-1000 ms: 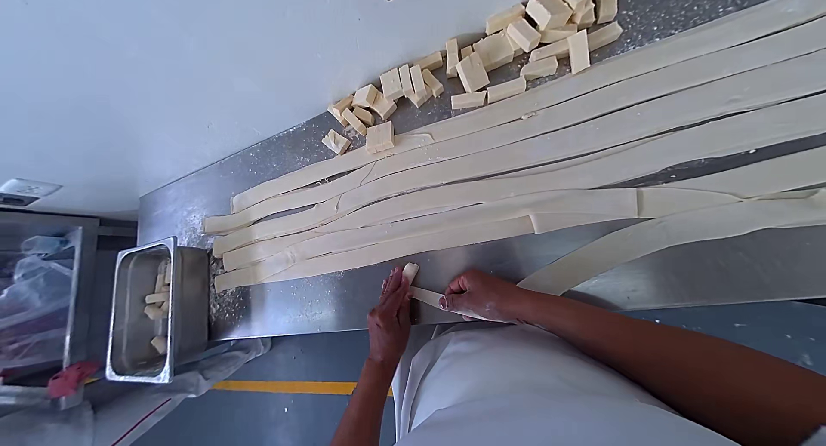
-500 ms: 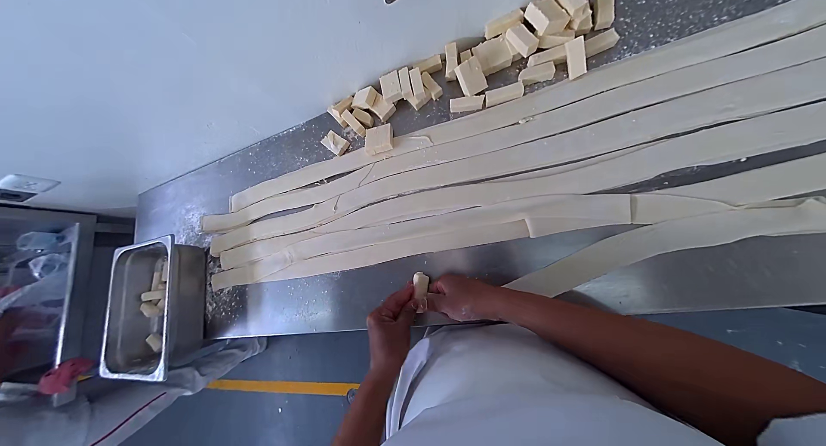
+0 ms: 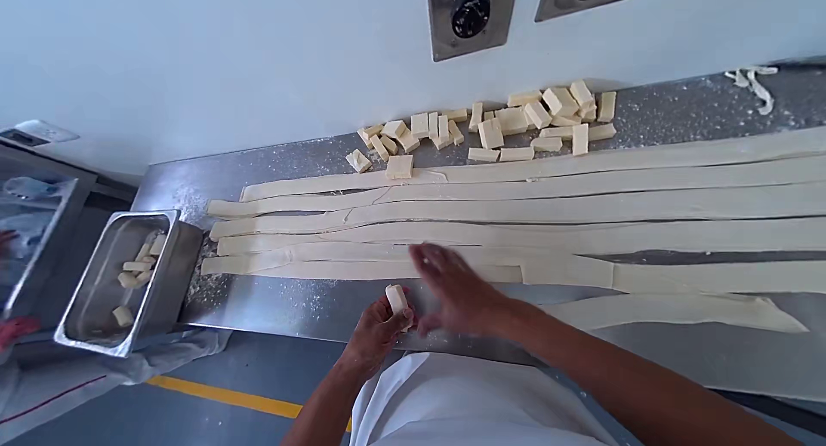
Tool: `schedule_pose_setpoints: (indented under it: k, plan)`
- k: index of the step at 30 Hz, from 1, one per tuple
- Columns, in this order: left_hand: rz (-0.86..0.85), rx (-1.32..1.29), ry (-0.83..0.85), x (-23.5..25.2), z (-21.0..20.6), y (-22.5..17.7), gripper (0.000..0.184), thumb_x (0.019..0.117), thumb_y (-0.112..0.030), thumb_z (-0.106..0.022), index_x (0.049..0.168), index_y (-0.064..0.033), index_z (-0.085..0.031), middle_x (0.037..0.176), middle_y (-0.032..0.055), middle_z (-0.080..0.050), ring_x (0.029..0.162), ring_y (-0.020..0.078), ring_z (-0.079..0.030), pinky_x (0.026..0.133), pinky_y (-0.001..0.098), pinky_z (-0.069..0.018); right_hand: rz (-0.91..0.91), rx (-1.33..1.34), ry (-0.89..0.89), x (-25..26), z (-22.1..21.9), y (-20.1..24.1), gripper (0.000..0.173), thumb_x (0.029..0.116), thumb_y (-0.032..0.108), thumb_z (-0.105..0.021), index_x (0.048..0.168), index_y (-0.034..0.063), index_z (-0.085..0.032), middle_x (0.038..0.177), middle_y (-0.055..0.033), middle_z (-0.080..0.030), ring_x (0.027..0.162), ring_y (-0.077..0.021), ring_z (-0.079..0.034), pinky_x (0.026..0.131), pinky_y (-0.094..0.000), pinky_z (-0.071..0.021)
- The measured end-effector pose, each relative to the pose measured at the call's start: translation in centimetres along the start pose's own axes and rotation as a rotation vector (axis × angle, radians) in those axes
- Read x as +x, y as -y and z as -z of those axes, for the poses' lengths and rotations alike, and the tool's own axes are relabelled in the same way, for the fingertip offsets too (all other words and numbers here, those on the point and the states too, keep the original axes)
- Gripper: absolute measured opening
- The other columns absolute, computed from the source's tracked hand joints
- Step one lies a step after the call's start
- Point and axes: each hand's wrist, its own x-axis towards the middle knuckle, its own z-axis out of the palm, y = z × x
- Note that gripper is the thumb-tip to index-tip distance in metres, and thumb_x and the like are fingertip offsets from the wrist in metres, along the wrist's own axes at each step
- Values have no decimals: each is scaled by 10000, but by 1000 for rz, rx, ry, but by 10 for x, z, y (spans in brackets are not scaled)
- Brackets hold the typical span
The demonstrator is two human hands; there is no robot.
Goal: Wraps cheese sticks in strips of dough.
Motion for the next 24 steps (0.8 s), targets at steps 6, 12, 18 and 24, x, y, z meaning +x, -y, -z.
schedule_pose_setpoints:
  k: [6, 12, 18, 24]
  plan:
    - [-22, -206, 141, -4, -12, -5, 279, 1067, -179, -280, 1158, -68, -519, 932, -8, -722, 880, 100, -709, 832, 296, -593, 263, 195, -87, 0, -31, 15, 925, 818, 223, -829, 1549, -74, -346, 1367, -248, -614, 1281, -353, -598, 1115, -443, -451]
    - [76, -257, -258, 3, -39, -21, 718, 1089, -505, -15, 1202, -45, -555, 601, -1, -599, 464, 80, -575, 451, 228, -511, 367, 246, -188, -2, -44, 21, 1020, 733, 225, -890, 1522, -132, -352, 1405, -278, -589, 1326, -369, -579, 1156, -465, -421]
    - [10, -267, -356, 14, -28, 11, 601, 1119, -422, -100, 1088, -29, -553, 643, -7, -602, 508, 79, -575, 503, 252, -523, 353, 145, -145, 2, -65, 14, 990, 702, 254, -893, 1499, -102, -427, 1441, -246, -580, 1364, -377, -549, 1176, -517, -388]
    - [-328, -511, -684, -2, 119, -91, 700, 1065, -606, -93, 1175, -41, -491, 700, -7, -554, 555, 81, -566, 544, 236, -520, -86, -211, -272, 8, -27, -38, 457, 898, 118, -731, 1292, -96, -643, 1206, -371, -616, 1131, -579, -595, 900, -685, -507]
